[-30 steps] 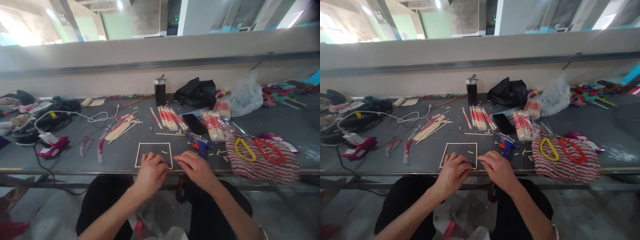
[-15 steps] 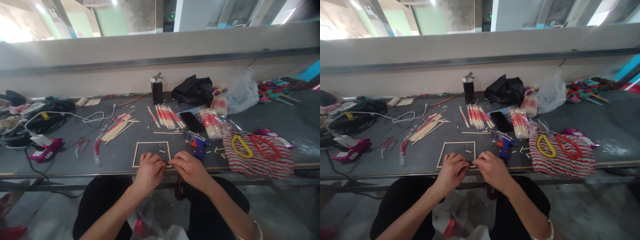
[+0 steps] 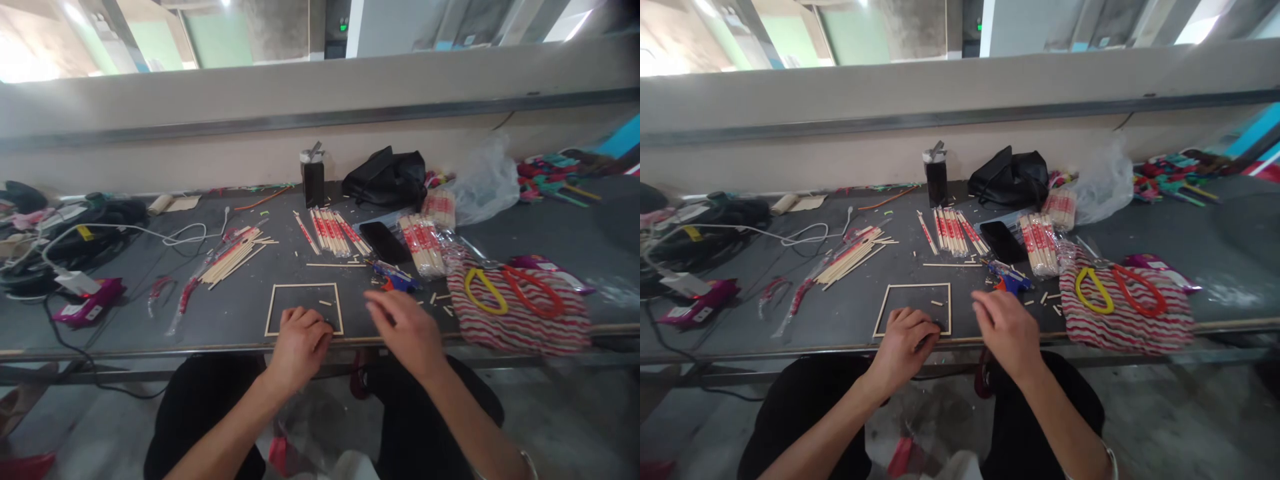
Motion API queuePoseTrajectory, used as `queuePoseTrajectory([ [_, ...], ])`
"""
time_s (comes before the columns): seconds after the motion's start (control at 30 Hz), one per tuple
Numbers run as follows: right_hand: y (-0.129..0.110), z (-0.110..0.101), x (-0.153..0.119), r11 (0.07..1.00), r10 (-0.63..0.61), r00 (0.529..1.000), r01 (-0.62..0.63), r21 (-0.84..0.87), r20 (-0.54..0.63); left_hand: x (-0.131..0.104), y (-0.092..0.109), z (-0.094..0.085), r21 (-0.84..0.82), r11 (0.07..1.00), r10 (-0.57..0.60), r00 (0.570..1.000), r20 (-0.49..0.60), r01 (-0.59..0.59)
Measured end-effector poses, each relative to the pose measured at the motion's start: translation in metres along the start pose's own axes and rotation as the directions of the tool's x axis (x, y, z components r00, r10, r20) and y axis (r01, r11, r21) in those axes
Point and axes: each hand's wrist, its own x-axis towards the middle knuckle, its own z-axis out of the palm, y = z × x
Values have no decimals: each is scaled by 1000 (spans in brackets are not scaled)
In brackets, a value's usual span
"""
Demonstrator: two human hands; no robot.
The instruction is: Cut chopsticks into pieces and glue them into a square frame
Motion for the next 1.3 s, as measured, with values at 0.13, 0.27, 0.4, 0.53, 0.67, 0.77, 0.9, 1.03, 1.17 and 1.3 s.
queuePoseTrajectory([
  [0.13,17,-10,8,844,439,895,-439,-308,-72,0,0,0,-6,1000,7,1000,-5,-7],
  [0.27,27,-11,18,739,644,760,-591,-324,83,0,0,0,-10,1000,4,1000,-3,-4],
  [0.4,31,-10,27,699,709,693,-667,-257,130,0,1,-1,-16,1000,7,1000,-10,-8],
  [0.53,34,-20,22,598,729,666,-733,325,160,0,0,0,-4,1000,15,1000,-13,-15],
  [0.67,30,-32,4,24,597,626,-639,769,502,0,-2,2,5,999,33,999,-17,-33],
  [0.77,21,-35,-13,-179,438,616,-654,735,654,0,-2,3,13,999,36,999,-27,-36],
  [0.9,7,-39,-35,-262,423,600,-636,726,679,0,-2,2,19,999,38,999,-19,-37],
  [1.03,-5,-46,-51,-339,394,536,-670,660,747,1,-2,0,12,999,47,999,-15,-47],
  [1.17,-16,-44,-64,-427,391,516,-632,647,762,1,-2,-1,14,998,66,998,-18,-66],
  [1.3,-23,-33,-83,-428,420,484,-640,638,768,1,-2,0,32,997,73,997,-30,-72],
])
